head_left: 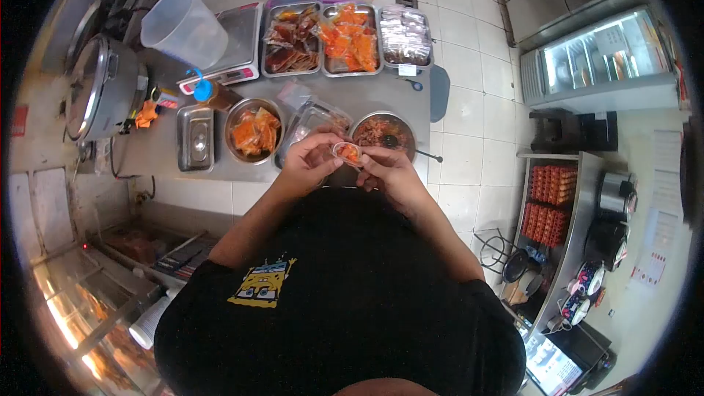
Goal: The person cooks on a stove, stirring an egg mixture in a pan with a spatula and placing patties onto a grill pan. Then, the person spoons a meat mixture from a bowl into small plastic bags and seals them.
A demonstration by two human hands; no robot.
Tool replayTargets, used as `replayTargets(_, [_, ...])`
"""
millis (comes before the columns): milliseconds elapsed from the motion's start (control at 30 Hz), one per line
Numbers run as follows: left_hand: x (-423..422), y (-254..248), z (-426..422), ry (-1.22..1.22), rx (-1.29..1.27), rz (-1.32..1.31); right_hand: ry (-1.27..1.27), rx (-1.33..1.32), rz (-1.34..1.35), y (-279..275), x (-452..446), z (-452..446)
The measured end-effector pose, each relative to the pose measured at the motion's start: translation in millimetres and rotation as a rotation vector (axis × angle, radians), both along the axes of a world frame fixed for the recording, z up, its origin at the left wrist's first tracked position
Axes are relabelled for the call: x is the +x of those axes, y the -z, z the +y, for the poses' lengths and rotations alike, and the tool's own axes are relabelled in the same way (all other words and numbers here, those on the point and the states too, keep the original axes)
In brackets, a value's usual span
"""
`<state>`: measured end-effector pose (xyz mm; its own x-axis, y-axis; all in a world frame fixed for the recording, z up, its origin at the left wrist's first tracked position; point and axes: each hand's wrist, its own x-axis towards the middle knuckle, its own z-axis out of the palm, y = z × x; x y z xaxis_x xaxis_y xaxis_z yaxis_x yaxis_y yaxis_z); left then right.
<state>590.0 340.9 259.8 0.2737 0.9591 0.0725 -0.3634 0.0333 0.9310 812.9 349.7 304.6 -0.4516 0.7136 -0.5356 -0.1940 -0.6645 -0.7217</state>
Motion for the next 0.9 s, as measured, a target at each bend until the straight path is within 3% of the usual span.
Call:
replayTargets(100, [-19.4, -2.5, -14.8, -0.09, -0.023, 0.04, -0.039, -0.038, 0.052, 7.3, -15.8, -0.3])
replayTargets(200, [-41.9, -8.4, -28.5, -0.206, 0.205, 0.452, -0.114, -0.013, 0.108, 18.6, -31.3, -2.6])
replayTargets(500, [-98.6, -24.4, -70.9, -0.14, -0.33, 0.085, -0.351, 0.334, -0.114, 7.3, -86.0, -5.1])
replayTargets(700, [-120.3, -17.1, -89.0, -0.185, -0.382, -0.099, -0.44, 0.278, -0.113, -3.8, -116.7, -7.2])
replayTargets(833, [-132.2, -14.2, -100.4, -0.222, -0.363, -0.101, -0.549, 0.253, -0.136, -8.2, -135.4, -9.6])
replayTargets(900, [-130.2, -20.6, -102.4, -0.395, -0.298, 0.237, -0.515, 0.322, -0.273, -0.8, -143.7, -14.8])
